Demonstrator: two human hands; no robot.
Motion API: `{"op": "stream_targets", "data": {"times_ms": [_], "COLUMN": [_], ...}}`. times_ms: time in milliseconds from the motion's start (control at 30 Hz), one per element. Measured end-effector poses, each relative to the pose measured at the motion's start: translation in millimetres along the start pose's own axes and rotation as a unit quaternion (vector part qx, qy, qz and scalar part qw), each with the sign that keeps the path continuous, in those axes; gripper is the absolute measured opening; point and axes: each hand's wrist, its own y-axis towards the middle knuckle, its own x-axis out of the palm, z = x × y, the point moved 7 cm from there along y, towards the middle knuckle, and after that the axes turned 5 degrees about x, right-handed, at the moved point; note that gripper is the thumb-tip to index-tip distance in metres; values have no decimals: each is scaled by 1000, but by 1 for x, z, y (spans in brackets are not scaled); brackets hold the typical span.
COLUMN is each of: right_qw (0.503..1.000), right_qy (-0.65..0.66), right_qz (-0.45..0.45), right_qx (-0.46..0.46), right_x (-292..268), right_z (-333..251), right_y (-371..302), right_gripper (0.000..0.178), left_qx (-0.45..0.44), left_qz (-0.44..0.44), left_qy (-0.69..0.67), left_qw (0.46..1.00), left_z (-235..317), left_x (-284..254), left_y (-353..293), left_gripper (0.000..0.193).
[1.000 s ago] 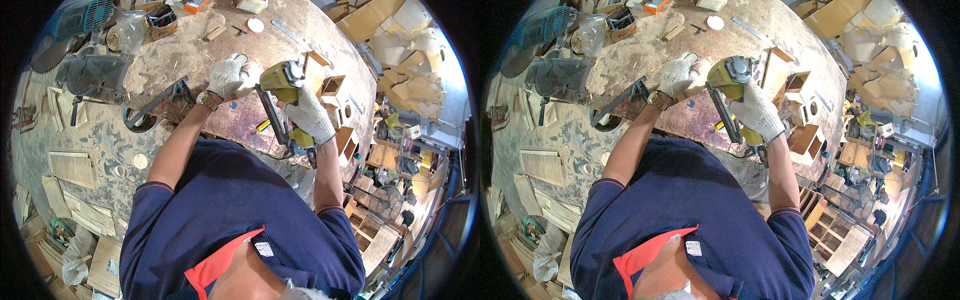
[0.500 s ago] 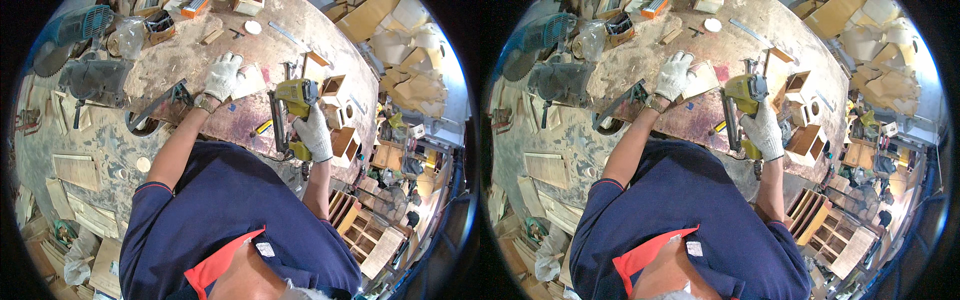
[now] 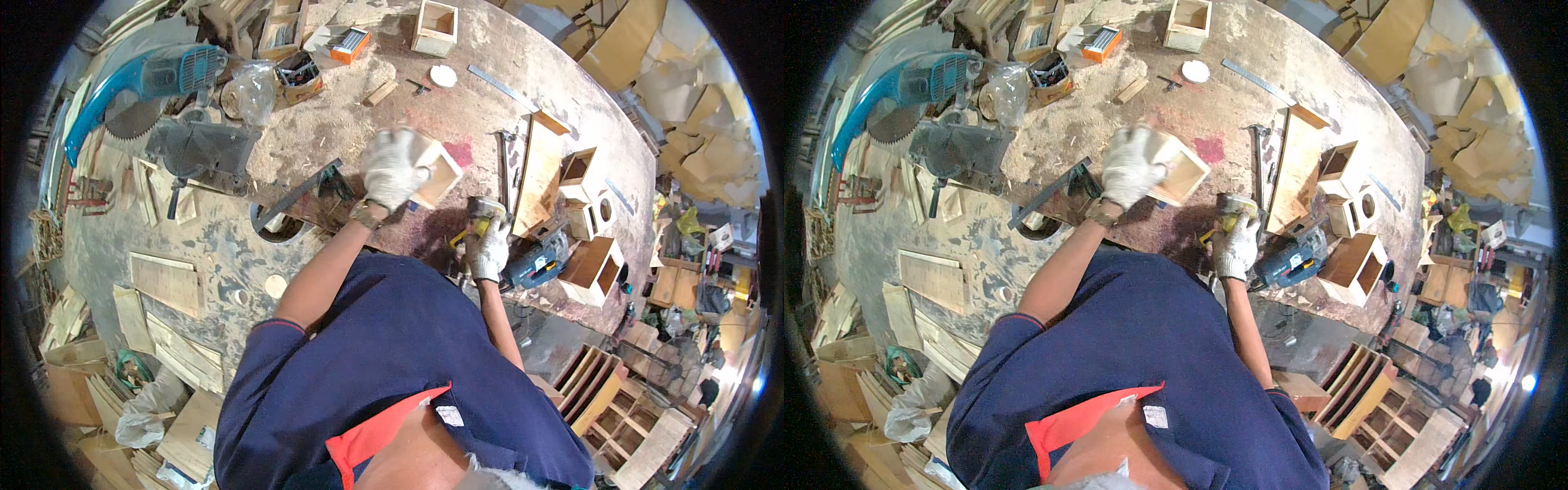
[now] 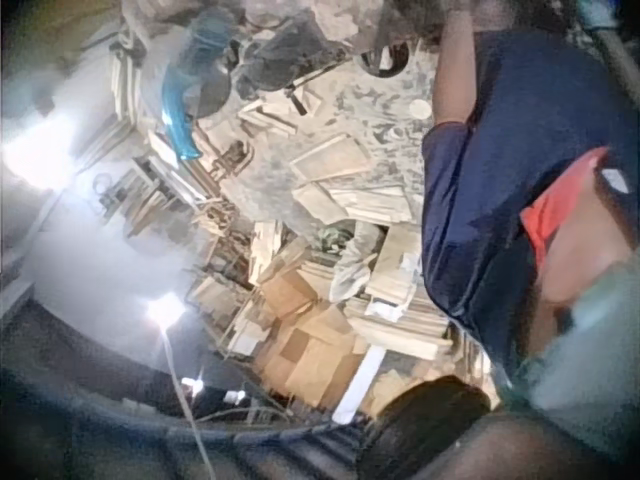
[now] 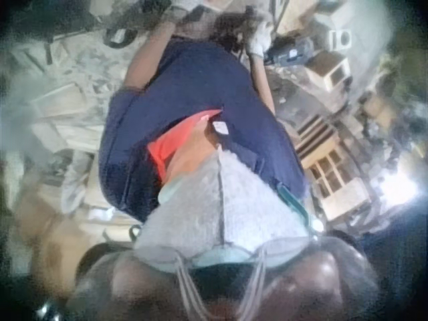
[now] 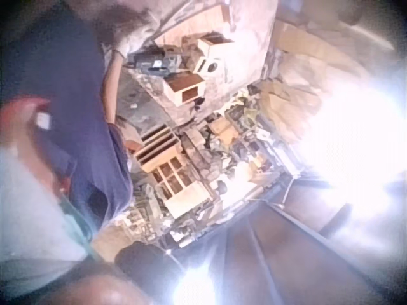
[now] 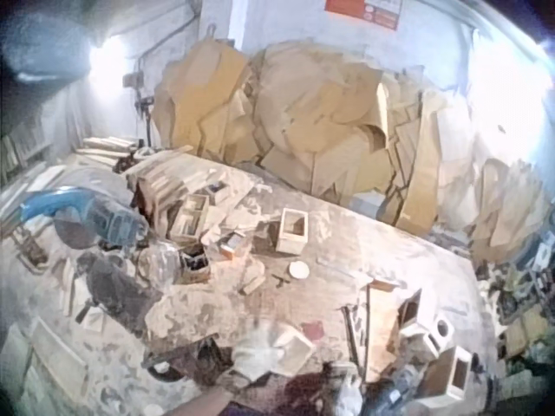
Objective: The person assembles small wooden boxes by aligning pieces and fastening them with a nail gun, then drills holes into a flat wooden piece. The person handles multiple box components and uses power tools to join and modify the wood.
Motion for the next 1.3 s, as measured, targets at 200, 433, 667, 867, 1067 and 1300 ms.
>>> {"op": "stream_targets", "data": {"times_ms": [200, 433, 667, 867, 1067, 1300], "right_qw": [762, 932, 761, 937, 908, 779], "right_qy": [623, 297, 632, 243, 350, 624], "right_qz": [-169, 42, -118, -249, -230, -58], "right_qx": [-49, -203, 84, 28, 29, -22], "right_x": [-22, -88, 9, 43, 44, -13], "right_z": [-70, -135, -93, -62, -49, -86], "right_y": [31, 34, 37, -2, -2, 63], "right_gripper": [71, 86, 71, 48, 44, 45], "left_qx": [-277, -299, -30, 35, 35, -18], "left_qz": [12, 44, 83, -100, -96, -150], "left_qy": [-621, -440, -45, 231, 176, -413], "left_qw": [733, 845, 995, 967, 979, 898], "left_z": [-86, -145, -140, -152, -164, -59], "left_x": [60, 86, 38, 104, 121, 78], "left_y": [-60, -76, 85, 161, 169, 111], "left_gripper": [77, 63, 49, 56, 48, 65]}}
